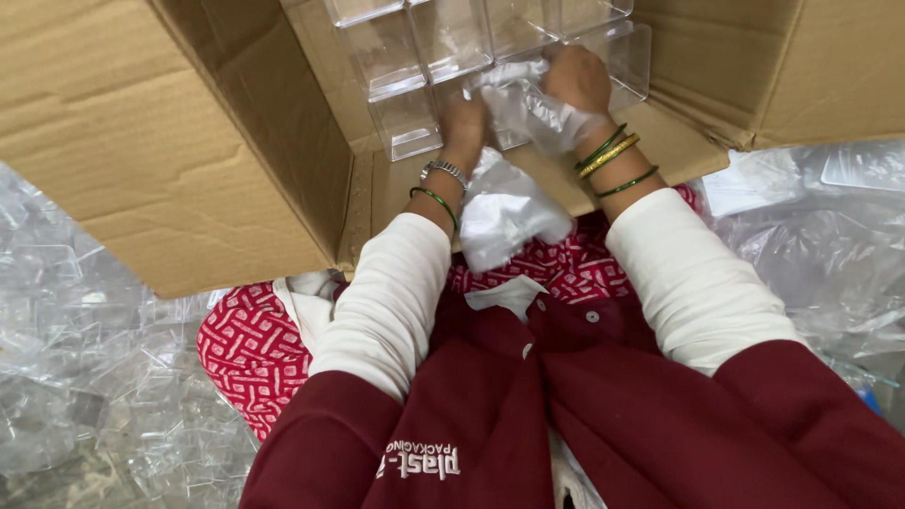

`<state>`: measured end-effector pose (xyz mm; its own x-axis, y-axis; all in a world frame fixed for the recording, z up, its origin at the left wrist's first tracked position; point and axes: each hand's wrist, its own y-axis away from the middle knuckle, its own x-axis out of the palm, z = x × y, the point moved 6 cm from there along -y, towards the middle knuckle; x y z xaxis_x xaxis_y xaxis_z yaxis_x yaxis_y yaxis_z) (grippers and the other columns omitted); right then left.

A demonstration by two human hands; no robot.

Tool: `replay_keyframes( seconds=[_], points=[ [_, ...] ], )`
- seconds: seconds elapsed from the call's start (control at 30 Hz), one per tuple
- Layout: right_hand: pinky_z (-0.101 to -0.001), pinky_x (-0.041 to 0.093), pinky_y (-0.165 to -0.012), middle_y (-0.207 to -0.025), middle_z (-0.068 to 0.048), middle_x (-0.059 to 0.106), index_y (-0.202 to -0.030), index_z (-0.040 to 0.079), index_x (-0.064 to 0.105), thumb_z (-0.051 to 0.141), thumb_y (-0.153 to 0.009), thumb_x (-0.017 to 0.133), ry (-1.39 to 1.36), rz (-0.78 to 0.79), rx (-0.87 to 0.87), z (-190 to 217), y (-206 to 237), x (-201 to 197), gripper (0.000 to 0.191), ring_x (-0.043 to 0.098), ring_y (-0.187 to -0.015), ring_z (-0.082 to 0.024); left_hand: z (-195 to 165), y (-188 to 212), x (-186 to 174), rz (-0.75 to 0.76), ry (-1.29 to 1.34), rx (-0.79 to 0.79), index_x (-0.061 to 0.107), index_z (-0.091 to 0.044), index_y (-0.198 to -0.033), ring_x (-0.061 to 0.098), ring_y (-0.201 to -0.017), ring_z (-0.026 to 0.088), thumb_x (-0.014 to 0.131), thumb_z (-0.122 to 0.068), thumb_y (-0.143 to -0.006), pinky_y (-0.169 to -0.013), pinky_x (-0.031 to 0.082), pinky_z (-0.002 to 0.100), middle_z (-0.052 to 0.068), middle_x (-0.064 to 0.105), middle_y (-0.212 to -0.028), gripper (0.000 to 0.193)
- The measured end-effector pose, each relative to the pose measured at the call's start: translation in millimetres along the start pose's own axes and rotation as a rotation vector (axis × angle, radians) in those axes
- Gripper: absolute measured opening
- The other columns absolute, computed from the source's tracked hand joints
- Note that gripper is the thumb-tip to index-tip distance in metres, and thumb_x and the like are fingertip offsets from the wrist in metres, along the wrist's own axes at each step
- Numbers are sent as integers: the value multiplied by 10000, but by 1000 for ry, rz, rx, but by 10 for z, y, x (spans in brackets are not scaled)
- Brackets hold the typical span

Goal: The person sits on the floor and repeatedly picks up clear plastic containers from a cardboard box, places them into a plastic bag, and sets the bag aside. The process is repeated multiple times with the same type of container.

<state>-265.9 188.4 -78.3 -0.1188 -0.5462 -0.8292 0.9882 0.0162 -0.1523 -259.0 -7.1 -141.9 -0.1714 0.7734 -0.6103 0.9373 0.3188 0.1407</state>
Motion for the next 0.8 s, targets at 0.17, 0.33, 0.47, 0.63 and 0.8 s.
replay_keyframes(
  seconds=[0.17,0.33,0.47,0.63,0.8],
  points=[
    [-339,576,-863,-1001,-139,780,-1056,57,792,-97,-794,612,-364,-229,-92,180,215,-532,354,749,-945,-258,-242,207,-375,221,643,-14,750,-22,-1078,620,-745,203,720,-337,-938,-655,496,343,107,683,-851,346],
    [-303,577,-936,-1184,-114,726,-1233,2,714,36,-946,685,-1216,-98,96,111,714,-811,291,680,-1039,-210,-803,1064,-968,555,900,-197,765,-115,-905,472,-409,107,726,-270,-854,-351,316,290,9,598,-606,169],
    [-295,566,-902,-1151,-101,729,-1200,12,721,26,-912,682,-1688,286,221,477,1413,-856,291,677,-1002,-195,-1168,1698,-1317,552,877,187,787,-16,-922,478,-527,69,730,-240,-965,-460,348,271,1,630,-658,234],
    [-285,552,-860,-1109,-84,733,-1158,25,729,13,-869,677,-1796,453,247,820,2379,-1113,294,672,-957,-175,-1062,2071,-1399,182,393,453,788,-61,-1063,544,-570,195,689,-258,-1002,-548,448,366,153,599,-684,229],
    [-276,538,-818,-1067,-68,737,-1117,38,738,0,-827,673,-1515,289,252,552,2867,-1482,300,668,-912,-156,-882,2309,-1020,283,253,513,761,-40,-1025,706,-747,366,719,-195,-937,-698,561,432,200,703,-807,183]
  ],
)
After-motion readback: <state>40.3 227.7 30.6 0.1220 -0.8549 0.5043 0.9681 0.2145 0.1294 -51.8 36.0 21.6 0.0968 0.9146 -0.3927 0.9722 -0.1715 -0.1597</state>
